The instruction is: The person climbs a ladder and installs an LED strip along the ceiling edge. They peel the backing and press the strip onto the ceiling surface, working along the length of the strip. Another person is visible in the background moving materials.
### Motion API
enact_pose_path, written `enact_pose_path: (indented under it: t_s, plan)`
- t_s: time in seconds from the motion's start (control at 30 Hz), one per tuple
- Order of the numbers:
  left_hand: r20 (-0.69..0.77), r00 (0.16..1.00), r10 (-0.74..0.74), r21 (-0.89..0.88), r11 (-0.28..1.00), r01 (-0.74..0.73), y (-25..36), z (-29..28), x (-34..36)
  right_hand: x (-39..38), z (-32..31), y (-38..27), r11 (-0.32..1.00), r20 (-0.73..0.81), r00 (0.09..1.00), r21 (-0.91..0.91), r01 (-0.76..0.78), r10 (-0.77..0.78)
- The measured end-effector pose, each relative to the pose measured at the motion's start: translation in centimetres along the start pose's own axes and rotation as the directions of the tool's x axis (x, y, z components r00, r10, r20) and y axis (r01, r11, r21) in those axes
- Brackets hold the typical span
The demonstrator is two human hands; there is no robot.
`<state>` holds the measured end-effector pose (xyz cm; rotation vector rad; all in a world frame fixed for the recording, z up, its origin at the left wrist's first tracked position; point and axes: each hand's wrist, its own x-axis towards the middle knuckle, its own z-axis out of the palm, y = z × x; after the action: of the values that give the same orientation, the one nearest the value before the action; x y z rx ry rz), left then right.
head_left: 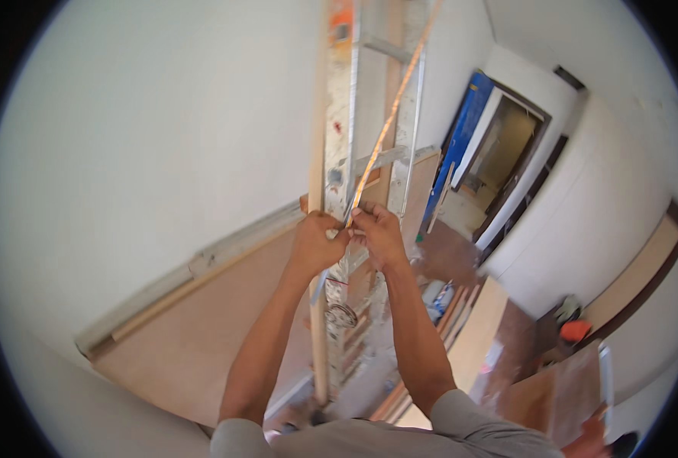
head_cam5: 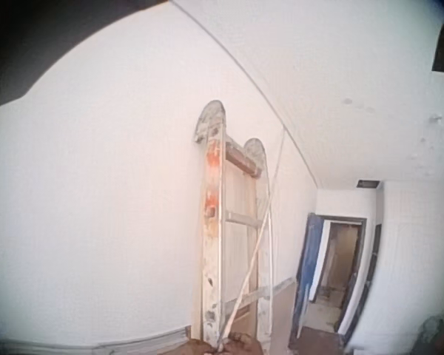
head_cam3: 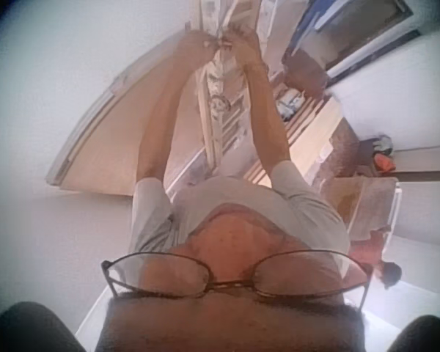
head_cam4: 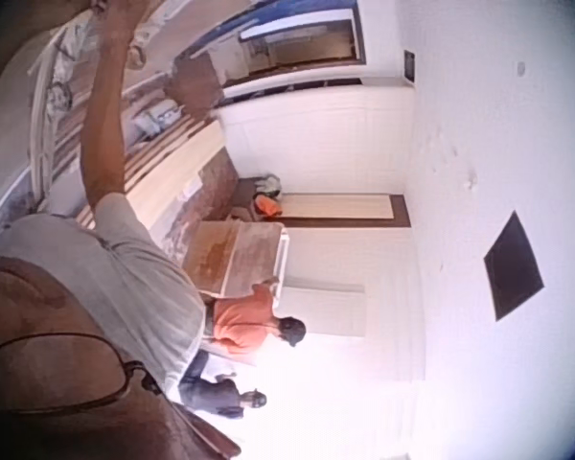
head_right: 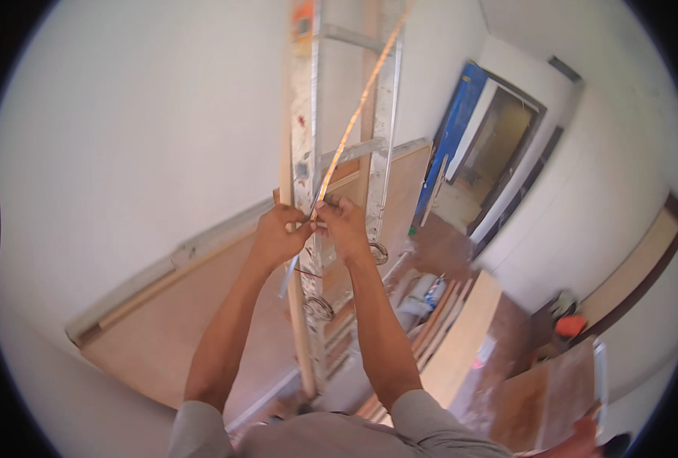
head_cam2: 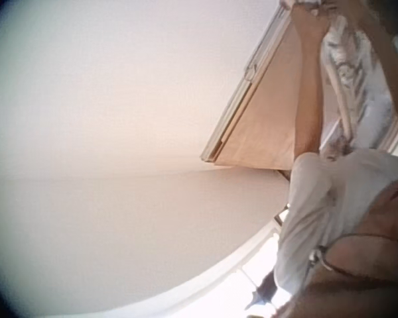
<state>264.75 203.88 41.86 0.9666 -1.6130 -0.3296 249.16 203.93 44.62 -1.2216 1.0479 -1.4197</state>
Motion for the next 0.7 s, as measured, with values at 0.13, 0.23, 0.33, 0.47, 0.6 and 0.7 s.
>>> enact_pose_path:
  t_s: [0.13, 0.23, 0.33, 0.47, 0.6, 0.7]
  plan:
    - [0.024, 0.999, -0.041, -0.095, 0.995, 0.043, 2.6, -1.6, 2.0, -0.7, -1.3, 1.0, 0.993, 0.013, 1.0, 0.121, -0.01, 0.008]
    - [0.139, 0.982, -0.127, -0.204, 0.967, 0.153, 4.0, -1.1, 4.4, -1.7, -1.3, 0.2, 0.99, 0.032, 0.999, 0.143, -0.022, 0.017]
    - [0.227, 0.964, -0.141, -0.347, 0.913, 0.216, 5.1, 2.0, 6.6, -2.5, -1.2, -0.4, 0.99, 0.057, 0.998, 0.138, -0.015, 0.008]
    - [0.42, 0.892, -0.17, -0.38, 0.859, 0.343, 5.4, 3.2, 8.4, -2.8, -0.5, -0.1, 0.977, 0.073, 0.997, 0.214, 0.013, -0.029]
    - [0.459, 0.862, -0.215, -0.36, 0.842, 0.402, 4.5, 4.0, 8.9, -2.8, -0.5, 1.1, 0.979, 0.046, 0.992, 0.174, 0.106, -0.116]
    - [0.47, 0.856, -0.216, -0.426, 0.793, 0.435, 2.9, 4.1, 9.0, -3.9, 0.3, 0.6, 0.979, 0.039, 0.978, 0.021, 0.204, -0.205]
